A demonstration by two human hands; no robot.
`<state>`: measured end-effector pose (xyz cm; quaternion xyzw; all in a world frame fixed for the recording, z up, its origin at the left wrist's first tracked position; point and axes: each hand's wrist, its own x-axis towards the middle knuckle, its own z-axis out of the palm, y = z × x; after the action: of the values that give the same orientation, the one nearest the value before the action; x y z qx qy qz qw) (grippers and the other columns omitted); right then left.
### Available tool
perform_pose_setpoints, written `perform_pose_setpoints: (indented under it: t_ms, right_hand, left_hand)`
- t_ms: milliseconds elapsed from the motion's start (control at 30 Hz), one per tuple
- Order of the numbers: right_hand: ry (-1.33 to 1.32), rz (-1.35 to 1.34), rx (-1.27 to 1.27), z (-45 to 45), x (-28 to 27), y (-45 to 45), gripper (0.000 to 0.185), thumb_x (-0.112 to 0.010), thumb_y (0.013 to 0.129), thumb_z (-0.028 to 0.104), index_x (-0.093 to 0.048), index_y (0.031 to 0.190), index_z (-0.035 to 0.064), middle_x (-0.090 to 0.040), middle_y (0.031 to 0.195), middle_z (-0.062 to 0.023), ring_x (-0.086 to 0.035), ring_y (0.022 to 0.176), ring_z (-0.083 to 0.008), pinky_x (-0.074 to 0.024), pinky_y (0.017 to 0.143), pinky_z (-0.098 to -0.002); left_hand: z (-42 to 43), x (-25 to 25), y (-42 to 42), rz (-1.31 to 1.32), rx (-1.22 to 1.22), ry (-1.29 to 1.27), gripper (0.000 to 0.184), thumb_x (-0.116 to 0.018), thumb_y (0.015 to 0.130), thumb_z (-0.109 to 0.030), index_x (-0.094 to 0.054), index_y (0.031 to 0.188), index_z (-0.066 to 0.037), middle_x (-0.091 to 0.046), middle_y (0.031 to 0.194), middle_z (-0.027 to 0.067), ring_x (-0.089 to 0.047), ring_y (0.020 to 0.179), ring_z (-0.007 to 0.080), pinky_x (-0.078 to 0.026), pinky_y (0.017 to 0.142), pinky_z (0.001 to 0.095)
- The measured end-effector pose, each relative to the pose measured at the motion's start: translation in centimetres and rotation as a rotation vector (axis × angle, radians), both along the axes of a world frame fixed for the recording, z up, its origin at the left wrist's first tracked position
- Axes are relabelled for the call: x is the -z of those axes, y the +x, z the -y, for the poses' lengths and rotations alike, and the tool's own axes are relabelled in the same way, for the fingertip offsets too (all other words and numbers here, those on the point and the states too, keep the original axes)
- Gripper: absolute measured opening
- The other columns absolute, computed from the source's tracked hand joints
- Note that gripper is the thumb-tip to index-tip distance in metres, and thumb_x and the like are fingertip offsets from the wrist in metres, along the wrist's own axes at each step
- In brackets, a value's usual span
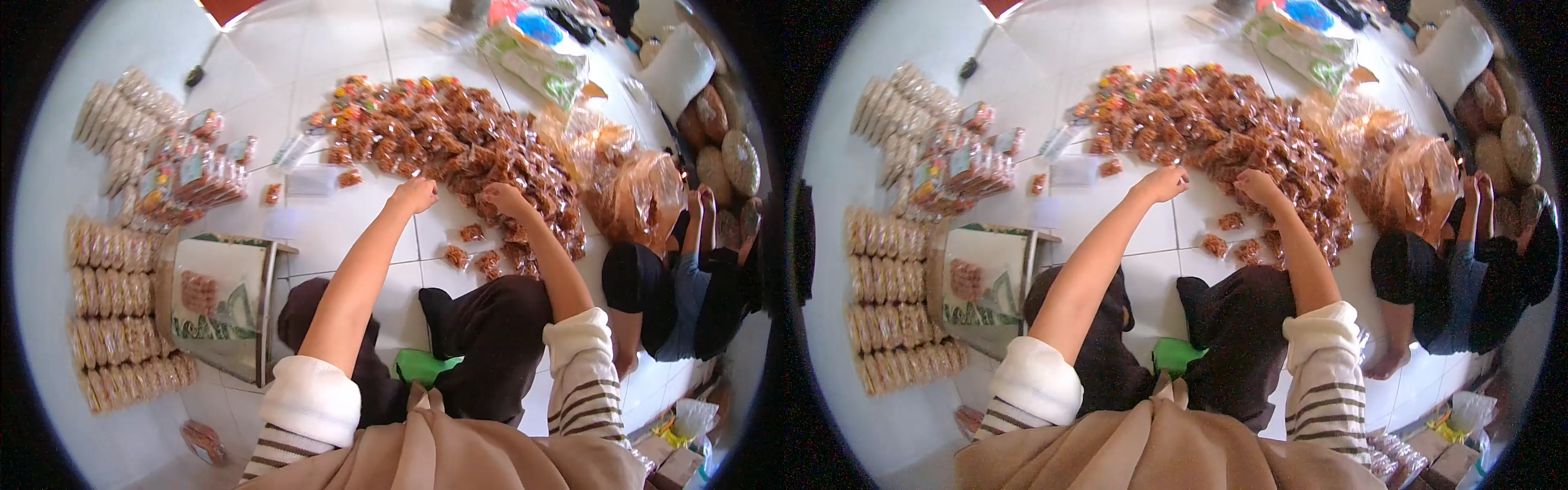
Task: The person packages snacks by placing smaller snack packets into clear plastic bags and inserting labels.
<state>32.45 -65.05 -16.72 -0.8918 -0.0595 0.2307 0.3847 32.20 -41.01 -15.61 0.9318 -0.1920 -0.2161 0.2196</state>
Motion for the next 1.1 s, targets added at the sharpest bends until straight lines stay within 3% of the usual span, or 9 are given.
perform_pose_setpoints:
  t_ms: [67,233,433,533,633,800,900,1000,1100]
  right_hand:
    - [-0.252,0.447,0.016,2.5,6.1,0.1,0.033,-0.061,0.071,0.016,-0.058,0.103,0.0077,-0.054,0.100,-0.0186,-0.047,0.098,-0.0341,-0.0384,0.085,-0.0390]
    - [-0.359,0.615,0.245,1.1,10.2,-2.9,0.078,-0.066,0.064,0.006,-0.023,0.130,0.0101,-0.040,0.112,-0.0148,-0.039,0.104,-0.0331,-0.0351,0.088,-0.0430]
    - [-0.340,0.501,0.225,-0.2,13.2,-2.5,0.066,-0.062,0.072,0.009,-0.028,0.129,0.0093,-0.045,0.105,-0.0142,-0.043,0.100,-0.0296,-0.0312,0.088,-0.0418]
    - [-0.258,0.486,0.272,-1.2,12.3,-2.1,0.062,-0.056,0.071,-0.001,-0.031,0.126,0.0093,-0.046,0.105,-0.0148,-0.044,0.100,-0.0287,-0.0329,0.088,-0.0399]
    - [0.151,0.429,0.397,-2.2,10.4,-1.4,0.047,-0.052,0.080,0.003,-0.032,0.122,0.0056,-0.046,0.115,-0.0190,-0.047,0.103,-0.0327,-0.0386,0.085,-0.0379]
    - [0.317,0.498,0.475,-4.7,5.0,0.4,0.038,-0.053,0.083,0.011,-0.033,0.115,0.0049,-0.054,0.103,-0.0202,-0.055,0.093,-0.0281,-0.0430,0.076,-0.0345]
    - [0.408,0.392,0.490,-6.0,-0.1,1.6,0.039,-0.055,0.082,0.020,-0.037,0.112,0.0031,-0.057,0.092,-0.0197,-0.056,0.090,-0.0262,-0.0425,0.074,-0.0331]
    - [0.397,0.526,0.425,-7.1,-5.1,2.4,0.036,-0.056,0.081,0.018,-0.041,0.110,0.0024,-0.057,0.092,-0.0186,-0.056,0.087,-0.0264,-0.0423,0.075,-0.0337]
    - [0.466,0.663,0.372,-9.4,-9.1,2.4,0.033,-0.054,0.081,0.014,-0.043,0.109,-0.0005,-0.053,0.101,-0.0184,-0.052,0.093,-0.0265,-0.0395,0.082,-0.0325]
  left_hand:
    - [2.9,4.7,1.3,-0.027,-0.110,-0.020,0.025,-0.053,0.080,-0.027,-0.054,0.098,-0.011,-0.052,0.104,0.0159,-0.049,0.098,0.0314,-0.042,0.083,0.0383]
    - [9.8,13.2,0.6,0.018,-0.289,-0.454,0.034,-0.056,0.077,-0.015,-0.047,0.109,-0.010,-0.047,0.103,0.0170,-0.046,0.100,0.0294,-0.038,0.086,0.0355]
    - [15.9,18.5,-0.4,0.004,-0.864,-0.760,0.047,-0.056,0.075,-0.007,-0.035,0.116,0.001,-0.041,0.114,0.0209,-0.040,0.107,0.0347,-0.033,0.091,0.0388]
    - [15.5,16.4,-0.8,0.079,-0.999,-0.726,0.045,-0.058,0.075,-0.008,-0.039,0.114,0.002,-0.049,0.106,0.0184,-0.046,0.101,0.0304,-0.037,0.086,0.0362]
    - [13.6,13.8,-0.2,-0.132,-1.114,-1.027,0.025,-0.065,0.074,-0.015,-0.058,0.091,0.002,-0.060,0.074,0.0051,-0.055,0.069,0.0120,-0.044,0.064,0.0260]
    - [10.4,8.3,1.2,-0.086,-1.051,-1.269,0.021,-0.064,0.076,-0.016,-0.058,0.088,0.000,-0.058,0.077,0.0019,-0.050,0.068,0.0066,-0.040,0.059,0.0204]
    - [8.1,3.4,2.2,0.100,-0.913,-1.336,0.018,-0.059,0.081,-0.021,-0.057,0.090,-0.006,-0.055,0.084,0.0000,-0.048,0.082,0.0077,-0.036,0.077,0.0220]
    - [5.1,-1.5,2.6,0.181,-0.798,-1.346,0.019,-0.057,0.082,-0.021,-0.055,0.094,-0.006,-0.055,0.085,-0.0002,-0.048,0.083,0.0083,-0.037,0.078,0.0232]
    - [1.9,-6.2,2.5,0.308,-0.845,-1.296,0.020,-0.055,0.083,-0.023,-0.054,0.093,-0.006,-0.053,0.078,-0.0006,-0.047,0.071,0.0068,-0.038,0.066,0.0218]
